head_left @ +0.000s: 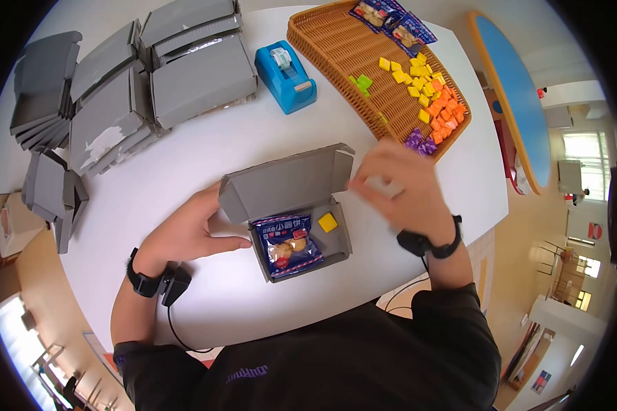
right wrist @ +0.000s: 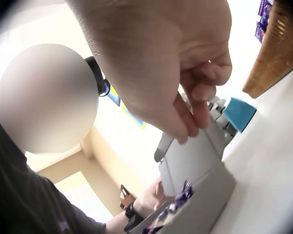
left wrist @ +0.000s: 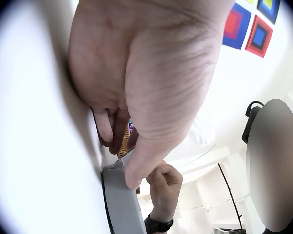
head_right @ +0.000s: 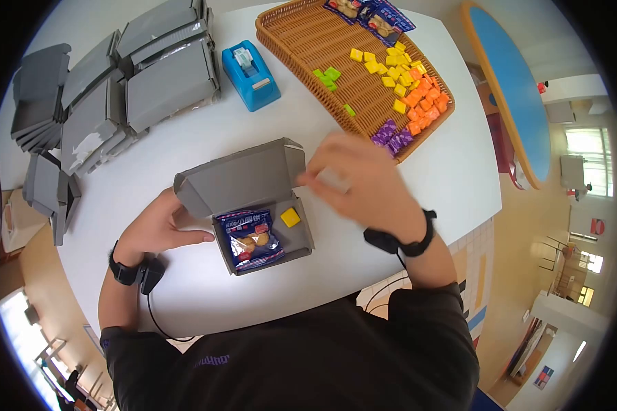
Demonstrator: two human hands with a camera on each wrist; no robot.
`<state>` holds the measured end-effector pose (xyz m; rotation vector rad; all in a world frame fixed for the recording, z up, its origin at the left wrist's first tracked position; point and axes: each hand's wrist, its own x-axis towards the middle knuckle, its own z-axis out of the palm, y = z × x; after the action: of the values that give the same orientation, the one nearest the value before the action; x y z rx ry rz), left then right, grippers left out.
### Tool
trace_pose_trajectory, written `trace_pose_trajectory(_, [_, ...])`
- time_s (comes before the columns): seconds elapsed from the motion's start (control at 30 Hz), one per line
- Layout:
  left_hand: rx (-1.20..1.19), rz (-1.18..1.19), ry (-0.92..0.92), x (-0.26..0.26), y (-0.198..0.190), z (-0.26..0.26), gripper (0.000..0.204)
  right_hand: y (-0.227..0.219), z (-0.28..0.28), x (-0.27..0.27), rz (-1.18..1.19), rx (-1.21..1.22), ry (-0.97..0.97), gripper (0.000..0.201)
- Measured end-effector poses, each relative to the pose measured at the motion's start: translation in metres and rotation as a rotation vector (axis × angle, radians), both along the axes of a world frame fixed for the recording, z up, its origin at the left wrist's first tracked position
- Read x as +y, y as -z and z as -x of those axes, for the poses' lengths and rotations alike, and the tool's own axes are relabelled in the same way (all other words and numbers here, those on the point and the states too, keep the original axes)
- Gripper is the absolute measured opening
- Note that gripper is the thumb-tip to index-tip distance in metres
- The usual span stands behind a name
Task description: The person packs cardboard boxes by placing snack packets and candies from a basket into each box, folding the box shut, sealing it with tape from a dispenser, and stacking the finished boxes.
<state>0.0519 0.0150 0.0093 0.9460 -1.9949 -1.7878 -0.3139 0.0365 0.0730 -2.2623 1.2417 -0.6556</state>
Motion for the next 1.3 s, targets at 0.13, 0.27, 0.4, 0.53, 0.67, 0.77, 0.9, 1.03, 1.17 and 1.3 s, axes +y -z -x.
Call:
trace_pose_trajectory(0.13, [-0.006,0.038,0.02,0.001,0.005,-0.005,0.085,0.006,0.024,-0.036,0.008,0.047,0.35,0.013])
trace_pose_trajectory(0.27, [-0.023,0.068,0.03,-0.001,0.004,-0.003,0.084,0.026,0.038,-0.047,0.245,0.154,0.276,0.023])
trace_pose_trajectory(0.4, [0.048,0.128,0.042,-0.001,0.009,-0.001,0.084,0.034,0.047,-0.048,0.089,0.092,0.278,0.022])
trace_pose_trajectory(0.53, [0.09,0.181,0.036,0.001,0.004,-0.003,0.085,0.025,0.041,-0.044,-0.066,0.099,0.342,0.019])
trace_pose_trajectory(0.67, [0.043,0.215,0.06,0.0,-0.004,-0.002,0.083,0.026,0.039,-0.042,0.017,0.081,0.326,0.018])
trace_pose_trajectory(0.77, [0.073,0.221,0.037,0.001,0.001,-0.002,0.08,0.018,0.04,-0.037,-0.05,0.102,0.328,0.02])
trace_pose_trajectory(0.9, [0.044,0.234,0.037,0.0,-0.004,-0.002,0.075,0.026,0.057,-0.042,-0.116,-0.043,0.279,0.025])
trace_pose_trajectory(1.03, [0.059,0.223,0.048,-0.001,-0.008,-0.001,0.07,0.02,0.07,-0.043,-0.242,0.016,0.325,0.03])
trace_pose_trajectory(1.17, [0.115,0.296,0.047,-0.001,-0.002,-0.001,0.067,0.029,0.089,-0.048,-0.247,-0.045,0.202,0.021])
trace_pose_trajectory(1.3, [0.107,0.234,0.051,-0.003,-0.006,-0.002,0.067,0.019,0.089,-0.046,-0.352,-0.011,0.205,0.017])
